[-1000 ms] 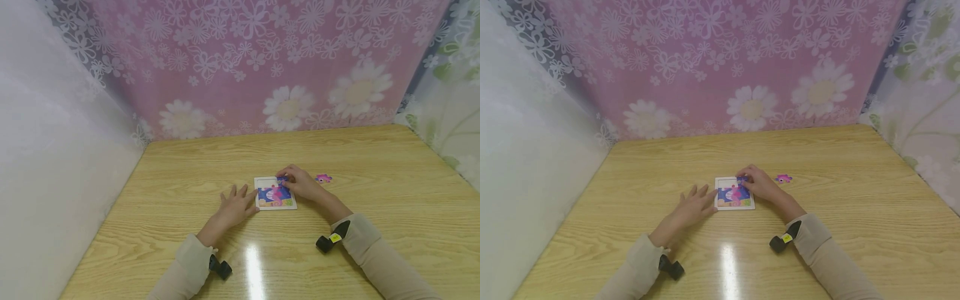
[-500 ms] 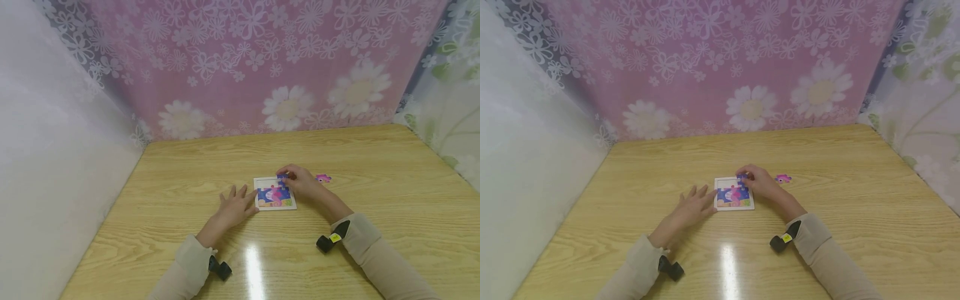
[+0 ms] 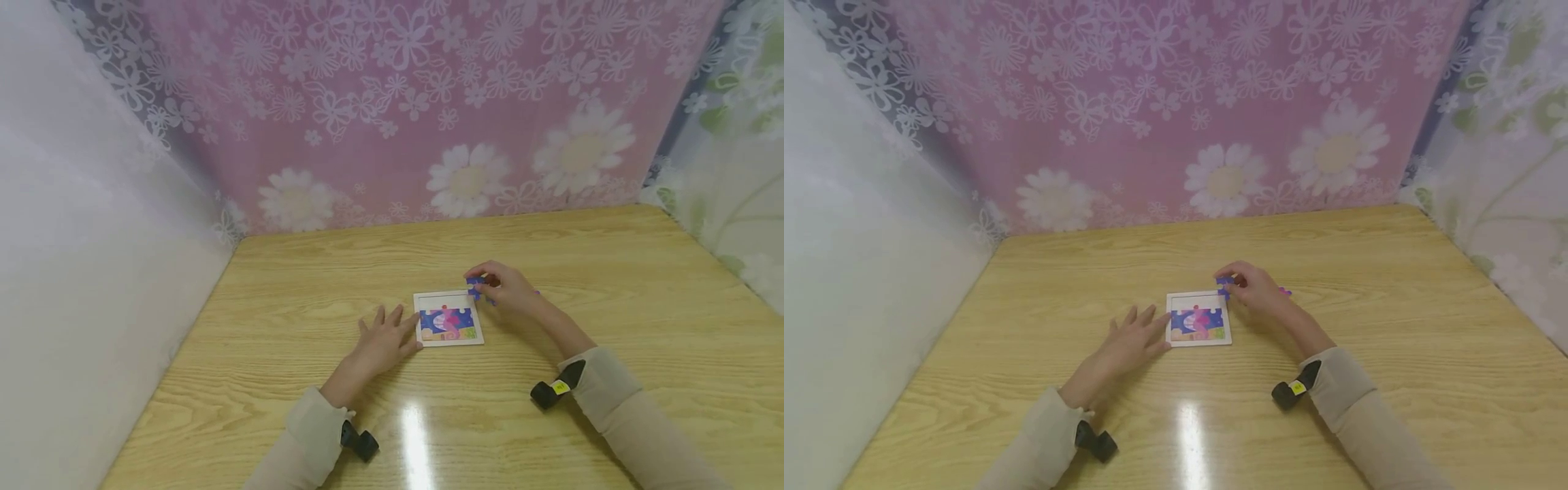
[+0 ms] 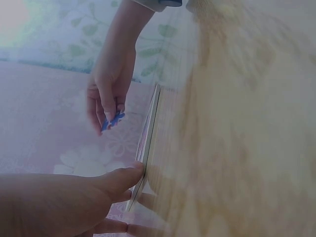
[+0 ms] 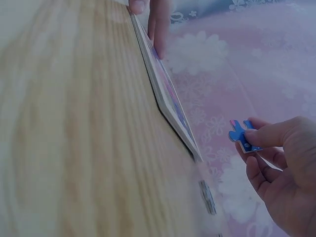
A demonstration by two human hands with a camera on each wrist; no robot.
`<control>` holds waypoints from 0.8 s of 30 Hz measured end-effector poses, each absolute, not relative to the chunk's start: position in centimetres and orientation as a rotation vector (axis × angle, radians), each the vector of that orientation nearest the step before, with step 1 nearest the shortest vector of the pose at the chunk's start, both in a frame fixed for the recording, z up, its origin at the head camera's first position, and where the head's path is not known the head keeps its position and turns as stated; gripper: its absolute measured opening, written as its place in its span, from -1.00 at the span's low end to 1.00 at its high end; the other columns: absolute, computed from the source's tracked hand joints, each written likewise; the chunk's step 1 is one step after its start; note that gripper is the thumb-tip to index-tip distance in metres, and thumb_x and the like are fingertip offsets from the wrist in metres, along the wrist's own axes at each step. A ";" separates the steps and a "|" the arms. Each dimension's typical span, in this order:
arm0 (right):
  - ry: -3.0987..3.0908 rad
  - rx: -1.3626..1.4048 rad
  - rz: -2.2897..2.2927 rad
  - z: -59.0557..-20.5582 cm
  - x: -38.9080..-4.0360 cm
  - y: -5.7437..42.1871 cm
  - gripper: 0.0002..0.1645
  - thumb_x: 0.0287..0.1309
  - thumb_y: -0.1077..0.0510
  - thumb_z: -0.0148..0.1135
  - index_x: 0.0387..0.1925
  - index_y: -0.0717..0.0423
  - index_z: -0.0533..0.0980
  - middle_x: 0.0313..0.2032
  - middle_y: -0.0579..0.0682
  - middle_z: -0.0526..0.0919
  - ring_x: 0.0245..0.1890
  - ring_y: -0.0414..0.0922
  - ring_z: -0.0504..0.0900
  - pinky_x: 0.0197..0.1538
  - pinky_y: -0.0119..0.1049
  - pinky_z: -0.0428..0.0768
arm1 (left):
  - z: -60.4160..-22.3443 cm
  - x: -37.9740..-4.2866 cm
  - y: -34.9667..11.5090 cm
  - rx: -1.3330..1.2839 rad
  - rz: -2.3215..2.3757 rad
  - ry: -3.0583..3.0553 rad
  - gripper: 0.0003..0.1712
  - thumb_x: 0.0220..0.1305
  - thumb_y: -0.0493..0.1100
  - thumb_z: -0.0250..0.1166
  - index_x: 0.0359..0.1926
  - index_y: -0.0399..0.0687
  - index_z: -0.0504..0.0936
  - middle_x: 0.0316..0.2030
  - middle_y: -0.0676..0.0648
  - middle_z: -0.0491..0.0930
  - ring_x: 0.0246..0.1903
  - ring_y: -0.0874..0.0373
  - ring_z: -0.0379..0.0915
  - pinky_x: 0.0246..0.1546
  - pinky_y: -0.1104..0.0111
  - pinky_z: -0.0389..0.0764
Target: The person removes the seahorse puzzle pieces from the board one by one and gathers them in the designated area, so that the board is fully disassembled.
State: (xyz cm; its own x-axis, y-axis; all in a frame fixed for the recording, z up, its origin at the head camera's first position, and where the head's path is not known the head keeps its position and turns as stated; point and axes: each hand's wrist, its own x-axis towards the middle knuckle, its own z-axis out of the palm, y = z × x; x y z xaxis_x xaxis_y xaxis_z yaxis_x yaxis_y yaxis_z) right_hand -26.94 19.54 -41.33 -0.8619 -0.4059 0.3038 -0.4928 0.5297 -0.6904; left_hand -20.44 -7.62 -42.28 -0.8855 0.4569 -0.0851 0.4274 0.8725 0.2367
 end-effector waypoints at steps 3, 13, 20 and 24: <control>-2.648 0.789 1.210 -41.1 -26.9 20.5 -0.74 0.17 0.38 0.14 -0.08 0.25 0.52 -0.12 0.13 0.55 -0.24 -0.03 0.51 -0.18 -0.16 0.49 | -42.3 -20.5 -7.6 0.693 0.314 2.902 -0.32 0.31 0.23 -0.01 0.38 0.17 0.15 0.36 -0.17 0.01 0.29 -0.32 -0.19 0.03 -0.35 -0.06; -2.652 0.736 1.212 -40.5 -26.9 23.9 -0.74 0.20 0.35 0.11 -0.06 0.22 0.51 -0.12 0.15 0.55 -0.30 -0.03 0.51 -0.41 -0.35 0.51 | -42.3 -20.5 -7.7 0.700 0.322 2.903 -0.32 0.30 0.22 0.00 0.38 0.15 0.17 0.35 -0.19 0.02 0.28 -0.34 -0.19 0.03 -0.35 -0.05; -2.671 0.719 1.141 -39.9 -26.4 25.7 -0.74 0.21 0.34 0.10 -0.05 0.24 0.50 -0.12 0.17 0.55 -0.27 -0.01 0.55 -0.29 -0.39 0.50 | -42.3 -20.4 -7.7 0.695 0.334 2.896 -0.33 0.31 0.21 0.00 0.38 0.15 0.17 0.36 -0.19 0.02 0.29 -0.33 -0.19 0.04 -0.34 -0.06; -2.682 0.715 1.104 -39.8 -26.1 26.7 -0.74 0.21 0.35 0.09 -0.05 0.27 0.50 -0.10 0.19 0.55 -0.26 0.02 0.55 -0.26 -0.40 0.49 | -42.2 -20.4 -7.7 0.695 0.327 2.894 -0.33 0.31 0.21 0.00 0.38 0.15 0.17 0.36 -0.19 0.02 0.29 -0.33 -0.19 0.04 -0.34 -0.05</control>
